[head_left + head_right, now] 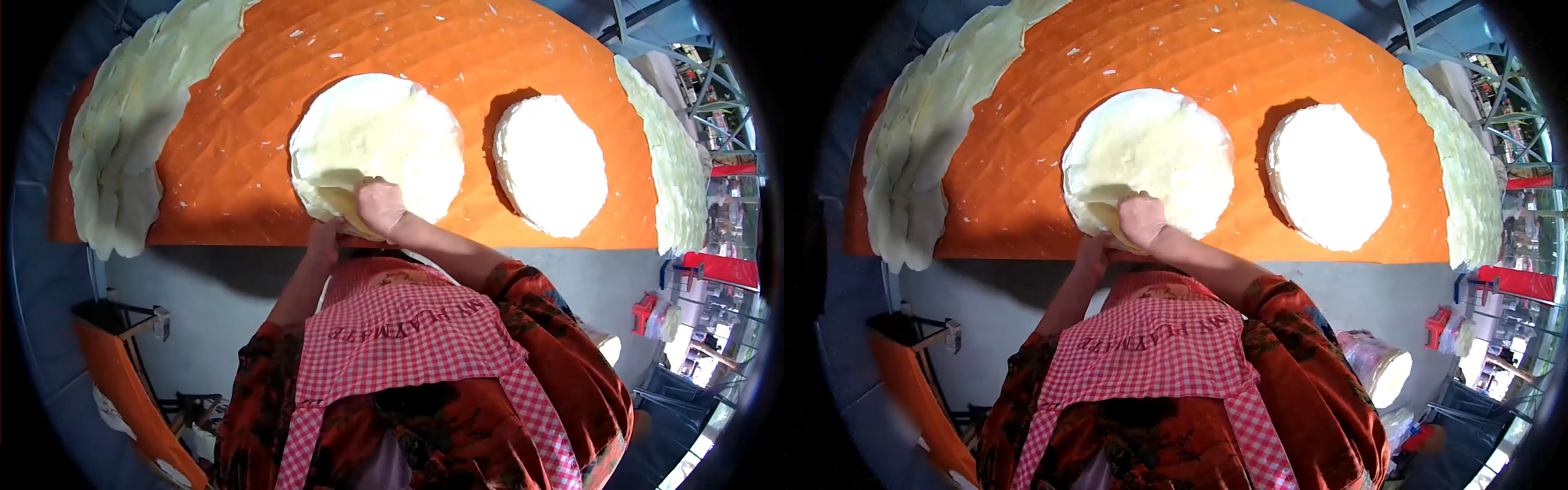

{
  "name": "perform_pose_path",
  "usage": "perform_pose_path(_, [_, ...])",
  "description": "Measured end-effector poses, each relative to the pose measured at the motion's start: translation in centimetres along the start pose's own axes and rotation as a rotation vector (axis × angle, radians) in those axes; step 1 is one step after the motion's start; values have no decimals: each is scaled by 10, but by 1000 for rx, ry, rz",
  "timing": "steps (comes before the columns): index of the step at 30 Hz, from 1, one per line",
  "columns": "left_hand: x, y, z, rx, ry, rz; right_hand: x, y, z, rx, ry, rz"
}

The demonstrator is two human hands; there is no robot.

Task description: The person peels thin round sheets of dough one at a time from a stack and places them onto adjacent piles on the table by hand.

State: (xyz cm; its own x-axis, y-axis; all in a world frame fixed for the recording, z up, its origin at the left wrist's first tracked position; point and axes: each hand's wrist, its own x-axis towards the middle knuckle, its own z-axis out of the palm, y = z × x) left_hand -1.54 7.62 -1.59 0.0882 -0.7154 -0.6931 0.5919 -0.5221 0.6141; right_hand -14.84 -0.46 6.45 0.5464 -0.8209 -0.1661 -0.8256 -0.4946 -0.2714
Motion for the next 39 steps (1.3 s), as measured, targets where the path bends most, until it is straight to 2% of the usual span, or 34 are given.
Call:
perform_pose_path(3, [-7, 13, 10, 88, -2, -46, 2, -24, 16, 3, -21, 30])
perform_pose_path(4, [-6, 12, 11, 26, -34, -23, 2, -31, 18, -5, -9, 48])
perform_pose_path(5, [-5, 11, 10, -41, -67, -3, 1, -32, 18, 10, -139, 83])
perform_pose_path(6, [-6, 7, 9, -109, -102, 15, -1, -36, 17, 43, -120, 116])
perform_pose_path(8, [6, -9, 6, 53, -78, 177, -1, -40, 15, 97, -64, 181])
perform_pose_path(9, [8, -10, 8, 134, -73, 262, -3, -42, 16, 118, 55, 168])
perform_pose_path(12, [12, -13, 10, -60, -56, 213, 5, -48, 24, 67, 85, 195])
perform_pose_path(13, [16, -11, 3, -150, -115, 100, 11, -50, 32, -51, 85, 189])
perform_pose_path(14, [15, -10, 0, -194, -138, 149, 14, -54, 38, -64, 101, 219])
perform_pose_path(16, [31, -11, -9, 62, -7, 224, 14, -51, 34, -144, 73, 163])
perform_pose_path(17, [37, -10, -14, 101, 50, 232, 18, -40, 28, -21, -48, 254])
perform_pose_path(18, [28, 8, -15, 135, 20, 38, 32, -19, 15, 100, -170, 339])
perform_pose_path(19, [29, 11, -14, 77, 2, 20, 50, 21, 14, 179, -102, 402])
perform_pose_path(20, [28, 13, -15, 23, -14, 2, 71, 89, 38, 345, 513, 339])
perform_pose_path(22, [32, 7, -19, 117, -24, 75, 78, 121, -121, 217, 110, 372])
perform_pose_path(23, [56, -15, -24, 84, 18, 173, 78, 135, -170, 159, 228, 395])
perform_pose_path(24, [20, 15, -11, 71, -24, 76, 89, 177, -204, 149, 356, 434])
perform_pose_path(25, [5, 28, -5, 70, 4, 26, 87, 168, -260, -109, 351, 470])
perform_pose_path(26, [-3, 34, -2, 68, 35, -25, 96, 181, -299, -85, 308, 540])
perform_pose_path(27, [3, 30, -5, 32, 14, -35, 110, 241, -319, -409, 665, 349])
perform_pose_path(28, [10, 25, -10, 68, -37, -19, 99, 214, -347, -270, 590, 174])
perform_pose_path(29, [18, 19, -16, 104, -89, -5, 89, 183, -364, -269, 551, 117])
perform_pose_path(30, [18, 19, -18, 139, -139, 9, 82, 152, -363, -343, 515, 110])
perform_pose_path(33, [5, 34, -24, -302, -311, -77, 61, 62, -309, -560, 422, 122])
perform_pose_path(34, [1, 41, -25, -347, -300, -103, 56, 44, -271, -539, 397, 148])
perform_pose_path(35, [-4, 47, -29, -394, -283, -132, 49, 31, -224, -338, 372, 208])
perform_pose_path(36, [-5, 51, -35, -440, -266, -159, 43, 28, -169, -202, 474, 129])
perform_pose_path(37, [13, 42, -44, -396, -313, -145, 37, 13, -124, -287, 264, 237])
perform_pose_path(39, [13, 48, -42, -354, -300, -155, 26, -5, -25, -168, 163, 258])
